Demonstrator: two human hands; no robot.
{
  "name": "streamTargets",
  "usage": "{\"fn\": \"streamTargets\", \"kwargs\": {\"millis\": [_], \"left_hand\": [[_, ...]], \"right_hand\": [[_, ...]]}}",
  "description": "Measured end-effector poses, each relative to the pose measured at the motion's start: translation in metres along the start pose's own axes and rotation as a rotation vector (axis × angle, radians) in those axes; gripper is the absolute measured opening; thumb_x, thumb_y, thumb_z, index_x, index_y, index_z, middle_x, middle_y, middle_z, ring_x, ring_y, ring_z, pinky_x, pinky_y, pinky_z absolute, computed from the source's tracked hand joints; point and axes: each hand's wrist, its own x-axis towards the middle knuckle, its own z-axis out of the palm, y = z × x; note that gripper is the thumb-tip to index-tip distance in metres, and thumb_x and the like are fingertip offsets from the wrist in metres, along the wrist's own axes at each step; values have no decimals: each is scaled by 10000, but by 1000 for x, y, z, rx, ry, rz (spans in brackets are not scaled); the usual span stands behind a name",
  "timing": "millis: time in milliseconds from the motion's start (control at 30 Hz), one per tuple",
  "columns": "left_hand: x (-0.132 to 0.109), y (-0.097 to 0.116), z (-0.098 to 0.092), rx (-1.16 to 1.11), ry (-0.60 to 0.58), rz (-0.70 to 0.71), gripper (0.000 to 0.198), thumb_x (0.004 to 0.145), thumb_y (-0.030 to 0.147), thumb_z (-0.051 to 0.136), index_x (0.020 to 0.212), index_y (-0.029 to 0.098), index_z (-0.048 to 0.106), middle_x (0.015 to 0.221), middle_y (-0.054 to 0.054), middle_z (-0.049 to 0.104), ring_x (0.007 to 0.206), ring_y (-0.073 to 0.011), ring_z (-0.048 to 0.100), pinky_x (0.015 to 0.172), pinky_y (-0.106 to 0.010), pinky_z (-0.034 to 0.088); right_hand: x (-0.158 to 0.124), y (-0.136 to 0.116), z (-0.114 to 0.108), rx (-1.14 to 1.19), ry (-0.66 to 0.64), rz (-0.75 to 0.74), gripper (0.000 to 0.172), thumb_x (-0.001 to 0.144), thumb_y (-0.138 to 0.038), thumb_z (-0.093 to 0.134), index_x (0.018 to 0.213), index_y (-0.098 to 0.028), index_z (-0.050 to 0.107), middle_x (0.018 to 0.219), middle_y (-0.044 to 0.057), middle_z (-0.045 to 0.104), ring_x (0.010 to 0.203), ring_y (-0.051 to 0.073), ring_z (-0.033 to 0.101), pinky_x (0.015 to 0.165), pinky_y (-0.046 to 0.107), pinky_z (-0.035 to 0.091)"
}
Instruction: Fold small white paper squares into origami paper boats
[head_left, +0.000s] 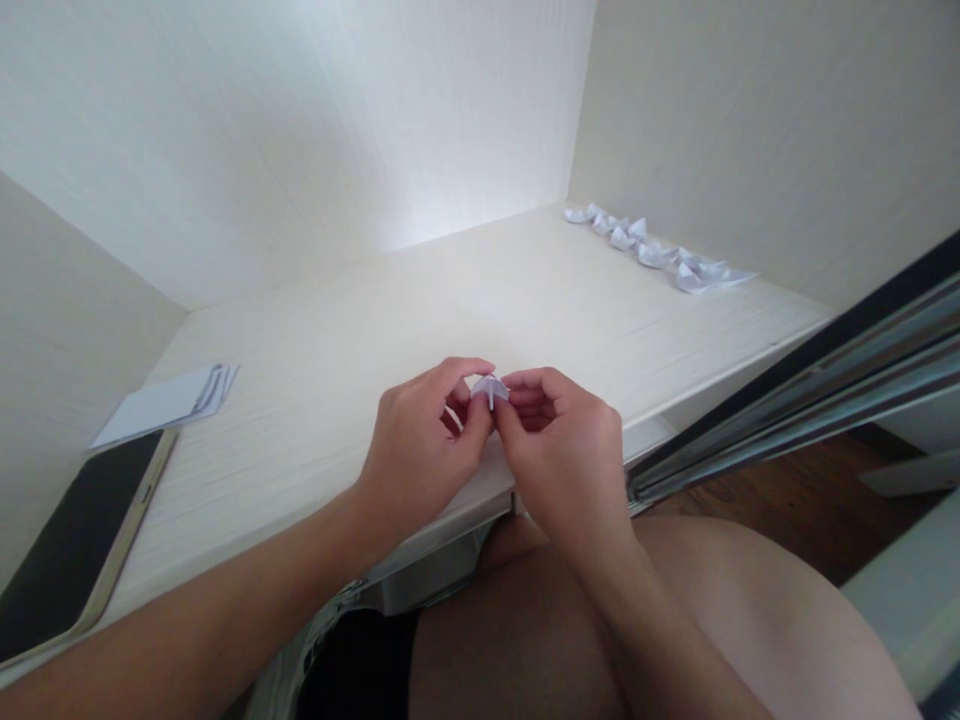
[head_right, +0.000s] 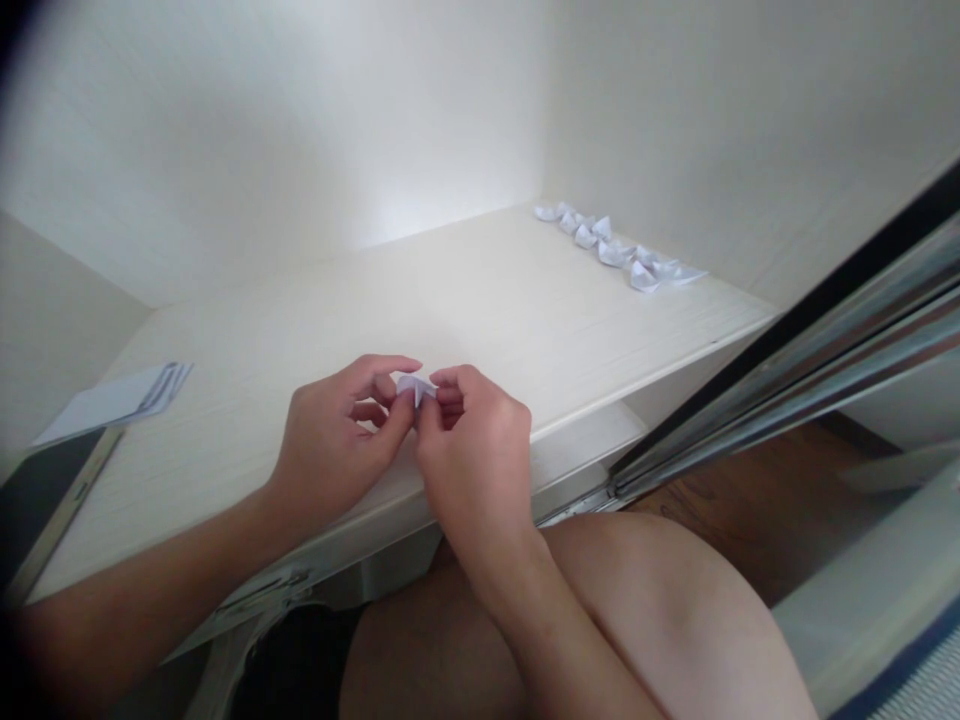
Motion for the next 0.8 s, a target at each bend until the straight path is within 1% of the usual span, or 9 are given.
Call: {"fn": "streamTargets", "kwargs": {"millis": [167, 300, 367, 467, 533, 600, 633, 700, 800], "left_hand": [[2, -2, 1, -3, -64, -17, 254, 919, 183, 593, 1158, 196, 677, 692, 46, 623, 574, -112, 580, 592, -230, 486], [3, -2, 2, -53, -119, -24, 269, 931, 178, 566, 1186, 196, 648, 683, 47, 598, 582, -119, 570, 567, -239, 425], [3, -1, 2, -62, -128, -40, 291, 908, 164, 573, 1190, 202, 635, 671, 54, 585, 569, -120, 553, 557, -241, 405], [2, 1, 1, -29, -125, -64, 343, 873, 133, 575, 1205, 207, 616, 656, 66, 574, 552, -121, 539, 554, -246, 390], [2, 2, 0, -16, -104, -66, 354, 869, 129, 573, 1213, 205, 608, 655, 70, 568, 554, -120, 537, 564, -251, 395], [2, 3, 1, -27, -75, -77, 347, 870, 133, 575, 1208, 202, 608, 647, 79, 549, 548, -115, 528, 568, -253, 400], [2, 3, 1, -40, -63, -90, 340, 869, 135, 579, 1201, 200, 610, 640, 84, 536, 541, -111, 519, 564, -252, 399], [2, 3, 2, -75, -53, -130, 329, 866, 141, 586, 1189, 199, 614, 625, 91, 516, 531, -108, 507, 554, -248, 394], [2, 3, 2, -110, -69, -163, 316, 880, 155, 578, 1192, 195, 612, 628, 87, 516, 540, -114, 515, 558, -251, 395]], "right_hand": [[6, -3, -8, -11, -23, 57, 49, 833, -210, 733, 845, -175, 766, 773, 56, 796, 703, 213, 759, 678, 321, 588], [6, -3, -9, -46, -18, 55, 46, 831, -226, 740, 825, -186, 763, 743, 47, 794, 671, 211, 753, 636, 308, 560], [2, -1, -6, -121, 0, -1, 42, 844, -218, 725, 845, -194, 760, 736, 45, 793, 662, 210, 753, 624, 301, 545], [-4, 2, -2, -284, 58, -153, 91, 877, -175, 670, 915, -203, 748, 774, 55, 800, 694, 216, 758, 661, 309, 535], [-6, 3, -1, -311, 79, -197, 97, 891, -172, 653, 941, -209, 727, 790, 51, 798, 697, 210, 754, 668, 305, 530], [-5, 2, -2, -269, 55, -158, 22, 891, -209, 673, 900, -213, 692, 764, 34, 782, 665, 197, 741, 630, 287, 516], [-3, 1, -4, -255, 33, -127, 37, 881, -228, 689, 853, -216, 668, 731, 25, 766, 641, 192, 729, 604, 280, 501], [1, -2, -8, -261, -15, -80, 136, 857, -245, 710, 765, -223, 613, 665, 7, 725, 595, 183, 695, 563, 275, 461], [5, -4, -11, -296, -46, -54, 207, 832, -227, 703, 694, -234, 550, 593, -16, 659, 545, 167, 625, 532, 278, 396]]}}
